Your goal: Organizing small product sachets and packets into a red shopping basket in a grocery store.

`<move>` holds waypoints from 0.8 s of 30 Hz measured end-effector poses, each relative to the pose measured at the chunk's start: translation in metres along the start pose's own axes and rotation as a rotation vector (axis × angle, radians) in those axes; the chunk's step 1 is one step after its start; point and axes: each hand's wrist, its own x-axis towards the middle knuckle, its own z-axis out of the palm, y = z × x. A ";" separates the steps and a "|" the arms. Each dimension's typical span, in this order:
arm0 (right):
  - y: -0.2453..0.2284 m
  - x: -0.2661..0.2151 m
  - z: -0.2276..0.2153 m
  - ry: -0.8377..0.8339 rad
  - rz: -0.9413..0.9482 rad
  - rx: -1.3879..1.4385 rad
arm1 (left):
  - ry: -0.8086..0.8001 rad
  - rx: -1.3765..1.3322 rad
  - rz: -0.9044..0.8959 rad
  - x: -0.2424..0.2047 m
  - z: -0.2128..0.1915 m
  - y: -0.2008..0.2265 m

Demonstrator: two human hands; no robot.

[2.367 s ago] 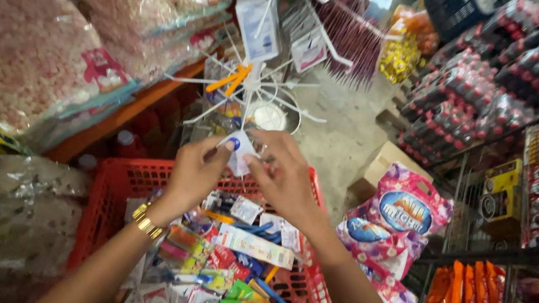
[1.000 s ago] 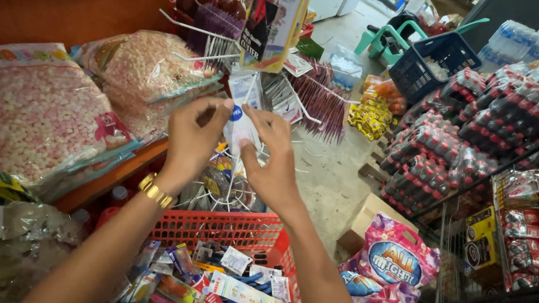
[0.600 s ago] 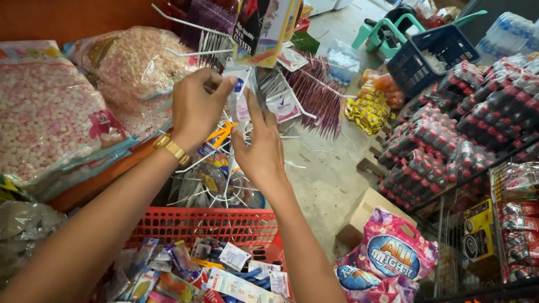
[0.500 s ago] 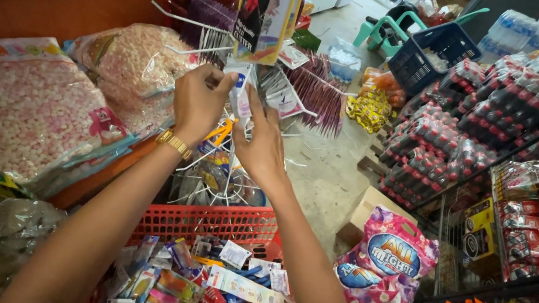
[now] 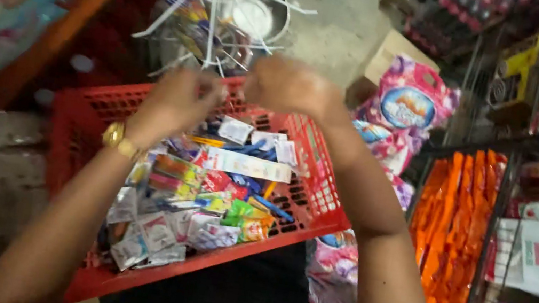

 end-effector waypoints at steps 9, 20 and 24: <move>0.139 0.034 0.180 -0.210 0.224 -0.225 | -0.273 0.029 -0.221 -0.087 0.077 -0.079; 0.156 0.049 0.176 -0.279 0.054 -0.024 | -0.338 0.139 -0.065 -0.093 0.088 -0.088; 0.141 0.054 0.182 -0.145 0.151 -0.041 | -0.451 0.266 -0.178 -0.094 0.085 -0.100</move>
